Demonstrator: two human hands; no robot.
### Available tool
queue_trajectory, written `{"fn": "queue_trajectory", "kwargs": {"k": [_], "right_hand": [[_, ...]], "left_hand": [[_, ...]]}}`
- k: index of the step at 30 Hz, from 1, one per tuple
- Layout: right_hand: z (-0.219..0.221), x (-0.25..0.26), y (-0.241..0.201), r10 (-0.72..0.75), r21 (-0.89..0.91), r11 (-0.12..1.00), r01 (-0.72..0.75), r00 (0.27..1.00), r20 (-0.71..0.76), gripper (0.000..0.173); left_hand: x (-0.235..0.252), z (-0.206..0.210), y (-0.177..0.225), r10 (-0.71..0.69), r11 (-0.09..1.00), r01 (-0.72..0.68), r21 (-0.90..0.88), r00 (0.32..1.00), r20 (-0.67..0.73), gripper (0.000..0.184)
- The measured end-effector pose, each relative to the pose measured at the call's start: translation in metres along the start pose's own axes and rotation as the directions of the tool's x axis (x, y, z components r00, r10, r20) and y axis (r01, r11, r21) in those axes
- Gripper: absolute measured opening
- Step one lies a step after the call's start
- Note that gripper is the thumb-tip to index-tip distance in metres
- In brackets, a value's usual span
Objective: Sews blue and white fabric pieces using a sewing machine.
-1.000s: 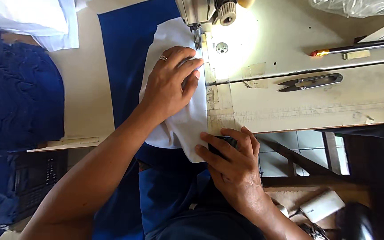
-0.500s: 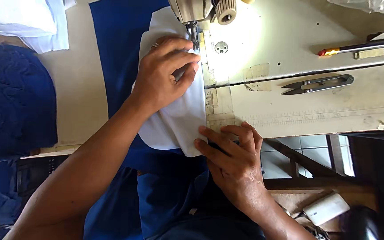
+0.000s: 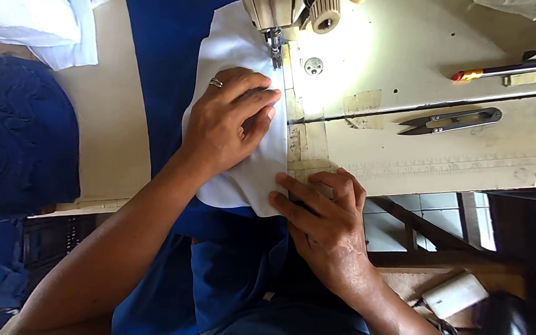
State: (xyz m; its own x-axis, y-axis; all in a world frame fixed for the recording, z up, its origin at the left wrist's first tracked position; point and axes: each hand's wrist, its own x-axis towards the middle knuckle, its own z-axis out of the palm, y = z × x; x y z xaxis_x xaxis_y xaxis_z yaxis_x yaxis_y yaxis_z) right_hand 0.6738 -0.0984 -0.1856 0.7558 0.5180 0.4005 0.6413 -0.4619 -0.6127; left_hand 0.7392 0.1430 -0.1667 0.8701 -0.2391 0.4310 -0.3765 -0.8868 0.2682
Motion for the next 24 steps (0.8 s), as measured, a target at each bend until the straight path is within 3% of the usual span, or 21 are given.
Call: {"fn": "queue_trajectory", "kwargs": {"k": [14,24], "right_hand": [[0.005,0.016,0.007,-0.019,0.001,1.000,0.019,0.999,-0.027,0.026],[0.005,0.033,0.010,-0.020,-0.030,0.999,0.019,0.999,-0.038,0.026]], "left_hand": [[0.013,0.000,-0.014,0.054,0.998,-0.055,0.012,0.998,0.043,0.030],[0.023,0.000,-0.026,0.111,0.993,-0.112,-0.048,0.994,-0.026,0.023]]}}
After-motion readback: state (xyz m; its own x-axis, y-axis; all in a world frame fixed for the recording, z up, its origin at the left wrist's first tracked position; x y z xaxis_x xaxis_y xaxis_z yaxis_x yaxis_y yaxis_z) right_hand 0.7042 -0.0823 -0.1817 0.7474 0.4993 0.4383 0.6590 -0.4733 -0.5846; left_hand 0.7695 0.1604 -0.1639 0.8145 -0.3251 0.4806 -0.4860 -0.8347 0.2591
